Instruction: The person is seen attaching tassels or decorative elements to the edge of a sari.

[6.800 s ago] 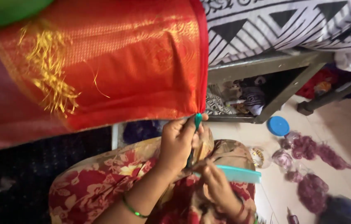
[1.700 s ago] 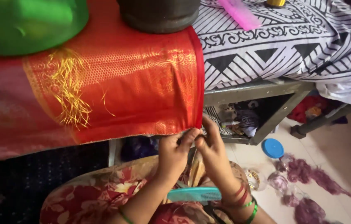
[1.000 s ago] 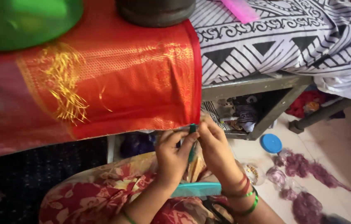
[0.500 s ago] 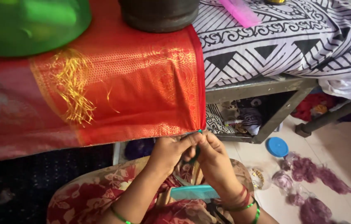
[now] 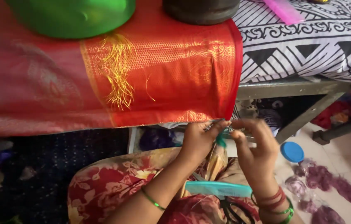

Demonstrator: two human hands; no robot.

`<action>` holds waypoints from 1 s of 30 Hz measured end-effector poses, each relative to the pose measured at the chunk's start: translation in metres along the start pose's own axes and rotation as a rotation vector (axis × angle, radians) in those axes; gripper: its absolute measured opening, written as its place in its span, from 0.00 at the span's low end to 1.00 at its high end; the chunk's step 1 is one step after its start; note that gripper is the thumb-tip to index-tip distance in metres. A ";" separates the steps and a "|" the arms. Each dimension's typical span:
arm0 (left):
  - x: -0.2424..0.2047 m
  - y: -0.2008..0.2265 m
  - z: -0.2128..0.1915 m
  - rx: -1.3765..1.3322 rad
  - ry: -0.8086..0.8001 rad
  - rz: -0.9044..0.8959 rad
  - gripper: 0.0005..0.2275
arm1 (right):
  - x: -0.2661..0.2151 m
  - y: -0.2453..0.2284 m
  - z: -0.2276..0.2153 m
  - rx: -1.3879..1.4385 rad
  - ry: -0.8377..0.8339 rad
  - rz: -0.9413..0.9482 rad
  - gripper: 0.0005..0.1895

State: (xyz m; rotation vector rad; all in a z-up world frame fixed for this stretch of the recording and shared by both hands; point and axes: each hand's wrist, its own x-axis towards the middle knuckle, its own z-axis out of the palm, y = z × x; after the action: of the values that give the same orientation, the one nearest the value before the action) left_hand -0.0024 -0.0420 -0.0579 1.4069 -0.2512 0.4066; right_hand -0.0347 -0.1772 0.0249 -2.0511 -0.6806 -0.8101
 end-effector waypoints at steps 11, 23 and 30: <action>0.006 0.015 -0.008 0.044 0.115 0.031 0.12 | 0.144 -0.101 0.073 0.138 -0.036 -0.517 0.07; -0.010 0.049 -0.009 -0.285 0.000 -0.382 0.06 | -0.011 -0.029 -0.009 -0.044 -0.131 0.073 0.05; -0.014 0.014 -0.007 -0.710 0.000 -0.561 0.10 | -0.035 0.011 -0.059 1.138 -0.214 0.408 0.04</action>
State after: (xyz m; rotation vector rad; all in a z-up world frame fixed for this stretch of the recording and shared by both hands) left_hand -0.0210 -0.0349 -0.0524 0.7250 0.0145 -0.1478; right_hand -0.0673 -0.2378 0.0212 -1.1412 -0.5941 0.0872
